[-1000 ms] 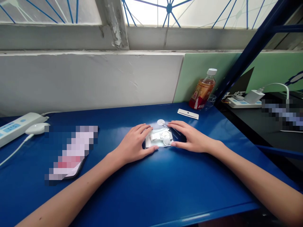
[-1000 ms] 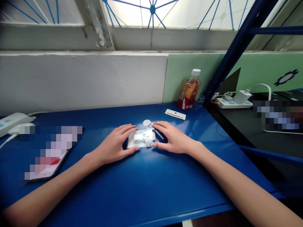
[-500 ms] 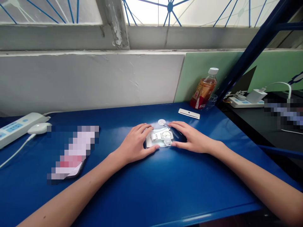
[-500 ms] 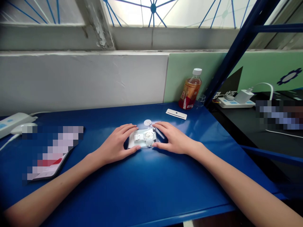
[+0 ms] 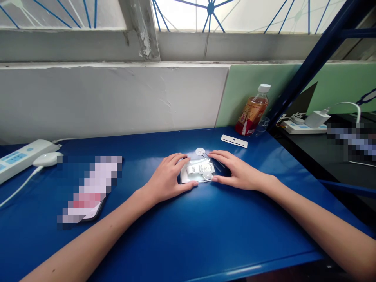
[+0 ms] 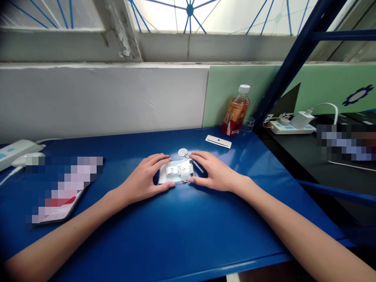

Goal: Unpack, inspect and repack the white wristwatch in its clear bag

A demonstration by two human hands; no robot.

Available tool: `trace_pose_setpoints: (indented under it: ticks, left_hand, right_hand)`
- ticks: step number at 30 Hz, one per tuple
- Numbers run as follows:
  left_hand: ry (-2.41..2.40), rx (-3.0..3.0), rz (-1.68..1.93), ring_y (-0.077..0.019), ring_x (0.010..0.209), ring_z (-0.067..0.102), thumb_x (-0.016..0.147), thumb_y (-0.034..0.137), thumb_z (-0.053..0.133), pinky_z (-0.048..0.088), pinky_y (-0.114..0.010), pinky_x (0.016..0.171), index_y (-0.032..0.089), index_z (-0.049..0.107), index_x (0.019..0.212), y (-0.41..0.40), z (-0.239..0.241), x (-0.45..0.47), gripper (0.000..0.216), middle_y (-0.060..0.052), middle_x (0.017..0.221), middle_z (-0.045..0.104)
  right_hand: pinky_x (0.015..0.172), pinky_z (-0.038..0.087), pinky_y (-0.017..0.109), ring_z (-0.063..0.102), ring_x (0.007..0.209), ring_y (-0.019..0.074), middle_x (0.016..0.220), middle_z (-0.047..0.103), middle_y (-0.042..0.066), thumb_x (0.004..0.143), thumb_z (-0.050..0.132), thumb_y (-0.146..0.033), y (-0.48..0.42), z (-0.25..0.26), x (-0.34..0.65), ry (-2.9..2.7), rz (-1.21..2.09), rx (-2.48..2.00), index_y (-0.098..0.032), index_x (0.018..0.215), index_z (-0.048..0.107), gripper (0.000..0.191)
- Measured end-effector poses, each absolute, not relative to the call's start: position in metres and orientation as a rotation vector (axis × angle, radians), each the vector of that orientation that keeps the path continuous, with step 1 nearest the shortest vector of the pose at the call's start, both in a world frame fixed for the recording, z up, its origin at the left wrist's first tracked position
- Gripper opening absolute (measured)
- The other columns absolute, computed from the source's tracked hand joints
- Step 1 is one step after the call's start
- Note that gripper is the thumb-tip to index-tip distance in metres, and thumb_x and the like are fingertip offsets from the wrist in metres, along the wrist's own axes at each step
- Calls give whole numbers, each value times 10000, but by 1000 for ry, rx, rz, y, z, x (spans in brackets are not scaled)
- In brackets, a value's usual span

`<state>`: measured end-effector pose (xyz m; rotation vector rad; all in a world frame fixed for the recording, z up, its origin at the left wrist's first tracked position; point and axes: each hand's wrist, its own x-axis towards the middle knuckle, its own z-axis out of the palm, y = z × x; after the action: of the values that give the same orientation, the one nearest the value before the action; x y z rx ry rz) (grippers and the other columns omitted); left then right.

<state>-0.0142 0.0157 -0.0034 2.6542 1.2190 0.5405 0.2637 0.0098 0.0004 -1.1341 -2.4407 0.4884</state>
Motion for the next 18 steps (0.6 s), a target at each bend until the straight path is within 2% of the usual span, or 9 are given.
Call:
trace_pose_setpoints:
  ticks: [13, 18]
  left_hand:
    - [1256, 2674, 502, -365, 1339, 450, 862, 624, 599, 379, -516, 1106, 81, 497, 1383, 15, -6, -14, 760, -207, 1426, 517]
    - [1223, 2671, 518, -378, 1334, 455, 873, 615, 584, 380, -542, 1099, 119, 517, 1369, 14, -5, -15, 704, -202, 1414, 528]
  right_hand:
    - [1122, 398, 519, 435, 1377, 340, 1496, 448, 191, 881, 608, -559, 10, 0, 264, -2463, 477, -1161, -169, 1472, 419, 733]
    - [1116, 401, 532, 435, 1379, 347, 1501, 443, 178, 879, 608, -559, 10, 0, 264, -2460, 471, -1164, -205, 1476, 415, 721]
